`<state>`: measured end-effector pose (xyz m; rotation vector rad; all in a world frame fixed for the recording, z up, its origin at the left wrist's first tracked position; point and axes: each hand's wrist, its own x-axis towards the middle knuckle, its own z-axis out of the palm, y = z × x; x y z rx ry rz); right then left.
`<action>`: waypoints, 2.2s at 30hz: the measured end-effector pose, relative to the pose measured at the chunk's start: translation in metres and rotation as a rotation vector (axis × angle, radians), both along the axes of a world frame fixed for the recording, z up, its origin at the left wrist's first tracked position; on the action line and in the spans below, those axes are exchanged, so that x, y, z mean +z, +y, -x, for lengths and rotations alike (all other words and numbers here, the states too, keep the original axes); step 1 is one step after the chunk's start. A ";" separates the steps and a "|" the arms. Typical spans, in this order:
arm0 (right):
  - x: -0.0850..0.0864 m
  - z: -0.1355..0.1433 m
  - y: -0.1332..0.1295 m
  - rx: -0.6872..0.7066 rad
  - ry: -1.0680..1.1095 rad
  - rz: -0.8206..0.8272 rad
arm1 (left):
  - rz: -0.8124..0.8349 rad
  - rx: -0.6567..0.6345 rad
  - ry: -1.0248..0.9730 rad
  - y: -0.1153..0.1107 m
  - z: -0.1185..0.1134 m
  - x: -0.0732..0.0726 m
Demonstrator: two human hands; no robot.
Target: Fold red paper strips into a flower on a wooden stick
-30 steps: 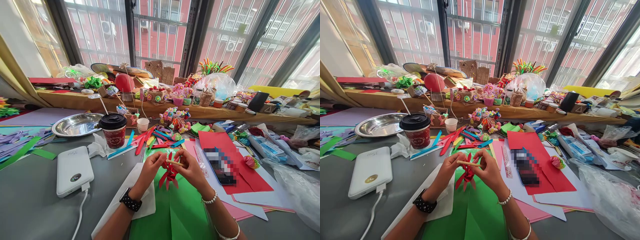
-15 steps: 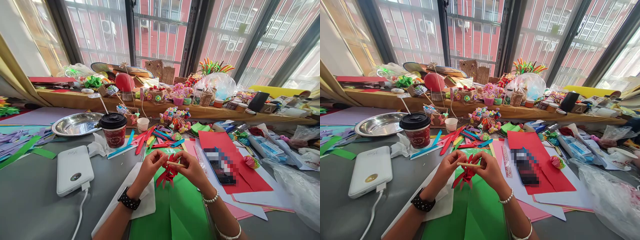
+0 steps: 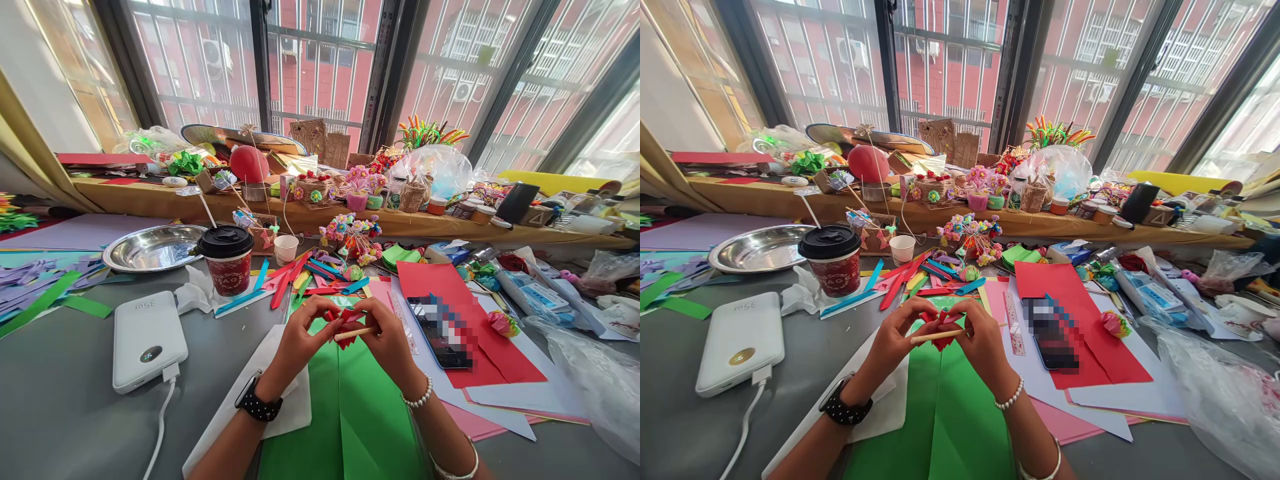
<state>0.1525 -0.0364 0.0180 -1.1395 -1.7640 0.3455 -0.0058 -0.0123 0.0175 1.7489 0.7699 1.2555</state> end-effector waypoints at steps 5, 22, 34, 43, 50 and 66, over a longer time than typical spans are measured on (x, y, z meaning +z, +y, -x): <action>-0.001 0.000 -0.001 0.016 0.004 -0.062 | -0.032 0.009 0.000 -0.001 0.000 0.001; -0.002 0.003 0.000 0.034 -0.002 -0.058 | 0.014 -0.082 0.040 -0.004 0.001 0.010; -0.002 0.004 -0.002 0.058 -0.007 -0.025 | 0.034 -0.189 0.122 -0.007 0.005 0.012; 0.002 0.008 -0.006 0.054 0.049 -0.005 | 0.132 -0.261 -0.035 -0.007 0.004 0.012; 0.004 0.009 -0.007 0.039 0.057 0.007 | 0.118 -0.247 -0.039 -0.006 0.004 0.012; 0.002 0.009 -0.007 0.071 0.080 0.006 | 0.142 -0.279 -0.057 -0.008 0.004 0.014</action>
